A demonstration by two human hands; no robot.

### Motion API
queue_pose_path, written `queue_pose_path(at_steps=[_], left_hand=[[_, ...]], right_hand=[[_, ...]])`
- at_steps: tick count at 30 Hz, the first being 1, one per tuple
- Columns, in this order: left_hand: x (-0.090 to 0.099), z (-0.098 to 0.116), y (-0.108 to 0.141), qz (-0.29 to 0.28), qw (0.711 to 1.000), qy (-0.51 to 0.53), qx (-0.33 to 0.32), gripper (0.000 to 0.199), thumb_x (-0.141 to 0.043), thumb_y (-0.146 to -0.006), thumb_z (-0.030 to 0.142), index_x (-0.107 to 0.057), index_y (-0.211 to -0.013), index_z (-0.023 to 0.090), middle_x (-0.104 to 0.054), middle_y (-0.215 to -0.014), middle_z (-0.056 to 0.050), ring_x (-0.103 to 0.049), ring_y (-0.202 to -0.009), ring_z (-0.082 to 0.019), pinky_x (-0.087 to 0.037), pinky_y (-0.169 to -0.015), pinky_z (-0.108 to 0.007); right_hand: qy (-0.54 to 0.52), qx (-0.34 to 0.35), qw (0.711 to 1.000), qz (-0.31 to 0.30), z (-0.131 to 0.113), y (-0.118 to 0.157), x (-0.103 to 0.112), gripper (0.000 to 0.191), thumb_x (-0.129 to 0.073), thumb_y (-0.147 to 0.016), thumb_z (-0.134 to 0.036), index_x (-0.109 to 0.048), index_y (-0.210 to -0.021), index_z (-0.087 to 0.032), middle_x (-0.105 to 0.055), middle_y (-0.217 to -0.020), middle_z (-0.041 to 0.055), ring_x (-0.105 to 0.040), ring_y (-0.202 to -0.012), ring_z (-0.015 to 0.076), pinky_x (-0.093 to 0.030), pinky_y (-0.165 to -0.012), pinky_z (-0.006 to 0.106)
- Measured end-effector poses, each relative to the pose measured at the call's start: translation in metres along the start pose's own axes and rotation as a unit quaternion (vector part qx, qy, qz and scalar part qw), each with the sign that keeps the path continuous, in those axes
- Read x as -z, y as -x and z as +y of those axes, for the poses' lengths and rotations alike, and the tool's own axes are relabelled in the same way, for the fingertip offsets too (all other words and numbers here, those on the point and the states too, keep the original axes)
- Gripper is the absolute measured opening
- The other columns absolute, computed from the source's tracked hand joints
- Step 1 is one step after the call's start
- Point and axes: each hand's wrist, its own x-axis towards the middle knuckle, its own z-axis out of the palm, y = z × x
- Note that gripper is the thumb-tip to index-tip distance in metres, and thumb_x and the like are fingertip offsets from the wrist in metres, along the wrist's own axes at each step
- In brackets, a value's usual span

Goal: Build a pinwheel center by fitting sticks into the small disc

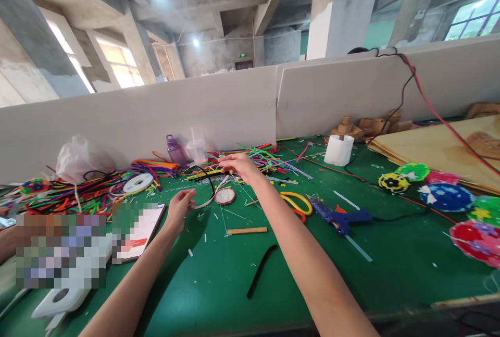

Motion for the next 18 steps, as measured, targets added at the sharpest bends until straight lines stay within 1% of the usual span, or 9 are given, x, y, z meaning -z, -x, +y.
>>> queue_pose_path(at_steps=[2,5,7,9,11,12,14,16,18], left_hand=[[0.002,-0.001,-0.002,0.014,1.000,0.002,-0.013,0.037,-0.073,-0.058,0.045,-0.064,-0.078,0.015,-0.062,-0.073,-0.003,-0.054,-0.059,-0.012,-0.043,-0.052,-0.024],[0.003,-0.003,-0.004,0.013,1.000,0.007,-0.025,0.035,-0.074,-0.058,0.042,-0.063,-0.077,0.015,-0.059,-0.066,-0.001,-0.053,-0.056,-0.012,-0.044,-0.054,-0.025],[0.003,-0.004,-0.005,0.009,1.000,0.009,-0.026,0.034,-0.073,-0.059,0.041,-0.063,-0.077,0.014,-0.059,-0.066,-0.001,-0.053,-0.054,-0.012,-0.043,-0.054,-0.025],[0.002,-0.004,-0.005,0.006,1.000,0.009,-0.026,0.033,-0.072,-0.060,0.041,-0.062,-0.077,0.014,-0.060,-0.066,-0.001,-0.053,-0.053,-0.011,-0.043,-0.053,-0.025],[0.002,-0.004,-0.005,0.004,1.000,0.009,-0.026,0.033,-0.071,-0.061,0.040,-0.062,-0.078,0.014,-0.060,-0.067,-0.001,-0.053,-0.052,-0.011,-0.042,-0.052,-0.025],[0.002,-0.004,-0.005,0.004,1.000,0.010,-0.026,0.033,-0.071,-0.061,0.040,-0.062,-0.079,0.014,-0.060,-0.068,-0.001,-0.052,-0.052,-0.011,-0.041,-0.051,-0.024],[0.002,-0.004,-0.005,0.004,1.000,0.010,-0.025,0.033,-0.070,-0.062,0.040,-0.061,-0.079,0.013,-0.061,-0.070,-0.002,-0.052,-0.052,-0.010,-0.041,-0.051,-0.024],[0.002,-0.003,-0.005,0.005,1.000,0.010,-0.023,0.032,-0.069,-0.062,0.040,-0.060,-0.079,0.014,-0.062,-0.073,-0.003,-0.052,-0.052,-0.010,-0.041,-0.051,-0.024],[0.001,-0.003,-0.004,0.005,1.000,0.010,-0.022,0.032,-0.068,-0.062,0.040,-0.060,-0.079,0.014,-0.062,-0.076,-0.003,-0.052,-0.052,-0.010,-0.041,-0.051,-0.024]], right_hand=[[0.029,-0.004,0.999,-0.046,-0.003,0.004,-0.006,0.012,-0.067,-0.065,-0.009,-0.071,-0.076,-0.012,-0.068,-0.064,0.0053,-0.060,-0.053,0.0103,-0.030,-0.037,0.017],[0.107,-0.002,0.990,-0.087,-0.003,0.009,-0.014,0.012,-0.067,-0.064,-0.008,-0.070,-0.075,-0.011,-0.066,-0.059,0.0041,-0.060,-0.049,0.0108,-0.030,-0.036,0.017],[0.153,-0.004,0.982,-0.113,0.000,0.013,-0.020,0.012,-0.067,-0.064,-0.006,-0.069,-0.075,-0.011,-0.067,-0.061,0.0037,-0.060,-0.047,0.0110,-0.033,-0.036,0.017],[0.190,-0.026,0.967,-0.166,0.003,0.016,-0.026,0.016,-0.067,-0.064,-0.007,-0.069,-0.079,-0.011,-0.068,-0.063,0.0035,-0.062,-0.048,0.0120,-0.037,-0.038,0.017],[0.222,-0.056,0.947,-0.227,0.006,0.017,-0.029,0.020,-0.066,-0.066,-0.009,-0.069,-0.086,-0.011,-0.069,-0.066,0.0044,-0.065,-0.055,0.0141,-0.044,-0.042,0.018],[0.242,-0.063,0.938,-0.241,0.008,0.017,-0.029,0.022,-0.064,-0.068,-0.009,-0.069,-0.090,-0.011,-0.070,-0.069,0.0053,-0.066,-0.059,0.0149,-0.046,-0.045,0.018],[0.309,-0.050,0.926,-0.209,0.011,0.014,-0.024,0.024,-0.059,-0.074,-0.010,-0.069,-0.095,-0.012,-0.072,-0.077,0.0066,-0.068,-0.066,0.0144,-0.049,-0.050,0.018],[0.406,-0.019,0.906,-0.115,0.015,0.009,-0.013,0.025,-0.054,-0.078,-0.010,-0.069,-0.098,-0.013,-0.073,-0.083,0.0062,-0.067,-0.067,0.0124,-0.049,-0.052,0.016],[0.450,-0.020,0.891,-0.060,0.021,0.004,0.003,0.027,-0.050,-0.080,-0.009,-0.069,-0.099,-0.011,-0.072,-0.085,0.0093,-0.067,-0.068,0.0138,-0.049,-0.054,0.017]])
